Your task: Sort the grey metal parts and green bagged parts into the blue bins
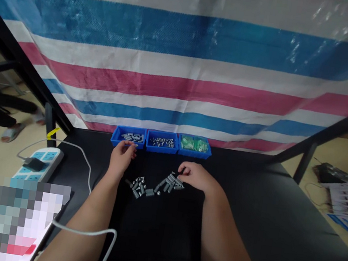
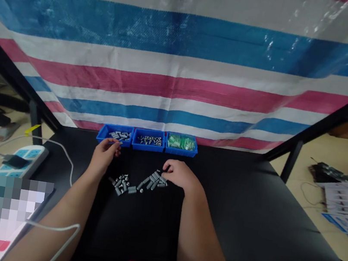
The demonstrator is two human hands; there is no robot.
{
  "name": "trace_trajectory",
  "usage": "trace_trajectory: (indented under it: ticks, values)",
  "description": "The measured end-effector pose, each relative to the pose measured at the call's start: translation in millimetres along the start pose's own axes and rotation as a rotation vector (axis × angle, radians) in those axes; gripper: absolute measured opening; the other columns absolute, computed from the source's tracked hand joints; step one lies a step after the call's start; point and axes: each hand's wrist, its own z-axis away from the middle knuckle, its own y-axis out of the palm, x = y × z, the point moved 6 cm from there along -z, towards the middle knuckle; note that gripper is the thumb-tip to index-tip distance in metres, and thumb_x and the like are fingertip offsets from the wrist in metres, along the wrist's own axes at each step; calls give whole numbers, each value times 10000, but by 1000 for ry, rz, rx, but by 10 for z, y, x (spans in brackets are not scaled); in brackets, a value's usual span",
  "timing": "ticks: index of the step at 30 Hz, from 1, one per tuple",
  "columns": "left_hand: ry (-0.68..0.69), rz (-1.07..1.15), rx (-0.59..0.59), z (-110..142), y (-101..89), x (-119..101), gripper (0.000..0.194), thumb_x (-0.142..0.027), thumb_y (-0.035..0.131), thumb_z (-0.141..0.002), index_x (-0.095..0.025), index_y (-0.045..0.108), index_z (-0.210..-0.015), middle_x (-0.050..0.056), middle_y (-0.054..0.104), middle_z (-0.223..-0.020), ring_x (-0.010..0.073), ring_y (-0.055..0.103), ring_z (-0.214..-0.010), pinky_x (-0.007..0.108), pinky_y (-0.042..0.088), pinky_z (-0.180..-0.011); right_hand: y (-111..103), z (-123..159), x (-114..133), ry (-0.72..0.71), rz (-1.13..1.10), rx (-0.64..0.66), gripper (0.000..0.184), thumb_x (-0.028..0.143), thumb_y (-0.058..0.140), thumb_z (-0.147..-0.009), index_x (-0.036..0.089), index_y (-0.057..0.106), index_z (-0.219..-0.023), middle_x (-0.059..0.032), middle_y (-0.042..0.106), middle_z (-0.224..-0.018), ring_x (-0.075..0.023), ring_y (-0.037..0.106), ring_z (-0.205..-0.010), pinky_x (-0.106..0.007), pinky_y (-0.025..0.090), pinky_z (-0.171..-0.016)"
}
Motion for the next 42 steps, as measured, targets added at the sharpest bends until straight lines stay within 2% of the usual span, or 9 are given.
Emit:
trace_trajectory:
  ticks: [6,12,15,18,20,25,31,34,42]
  values:
    - [-102,283,-132,-49,-66,76,423,-412,828,-669,-138,635,-928,8,679,-737,107,655,-616,224,526,-602,117,-80,168,-118,35,-62,254,144,680,-751,250,770,-964,-8,702,-871,-114,598,-644,-217,425,-594]
    - [-141,485,-210,-70,-114,98,279,-227,792,-755,-126,628,-956,30,698,-785,108,701,-707,235,578,-718,161,-104,257,-159,111,-81,206,89,663,-757,242,788,-815,-12,694,-832,-126,616,-684,-226,448,-635]
    - [-105,541,-144,-76,-82,42,334,-171,788,-765,-149,637,-1061,94,731,-997,157,734,-903,292,586,-867,144,-114,228,-128,78,-123,181,80,656,-760,227,761,-772,2,706,-761,-132,631,-674,-229,454,-632]
    - [-8,575,26,-54,8,-74,561,-153,816,-727,-253,614,-1241,102,639,-1339,209,688,-1132,347,547,-990,144,-130,205,-127,49,-160,152,91,666,-751,220,742,-777,1,718,-758,-140,651,-693,-231,475,-649]
    - [15,558,128,-14,72,-121,649,-188,827,-717,-303,590,-1310,90,622,-1377,215,695,-1114,380,538,-1001,146,-143,180,-120,18,-181,158,106,671,-755,218,745,-840,-7,726,-781,-146,663,-712,-237,496,-670]
    - [89,235,309,159,246,-200,399,-336,772,-798,-213,699,-1170,81,741,-1056,173,709,-869,375,539,-928,117,-171,132,-125,-15,-255,179,178,635,-835,205,743,-975,-44,736,-899,-162,680,-788,-271,532,-745]
    - [456,-402,745,621,684,-405,259,-314,635,-903,-224,746,-1120,86,682,-1054,205,630,-1000,365,483,-949,54,-181,134,-165,54,-334,151,170,579,-870,192,711,-940,-57,704,-924,-161,659,-798,-293,524,-781]
    - [530,-653,905,784,806,-357,287,-321,670,-865,-252,741,-1135,73,666,-1043,226,606,-1027,381,455,-973,36,-185,93,-130,9,-347,143,178,563,-883,191,686,-954,-49,720,-891,-166,669,-786,-290,519,-767]
    - [499,-991,798,844,894,-209,256,-351,707,-808,-268,714,-1050,52,677,-1028,268,601,-1018,395,439,-908,0,-185,68,-96,-68,-427,114,251,599,-846,208,648,-940,6,686,-718,-148,637,-634,-253,476,-635]
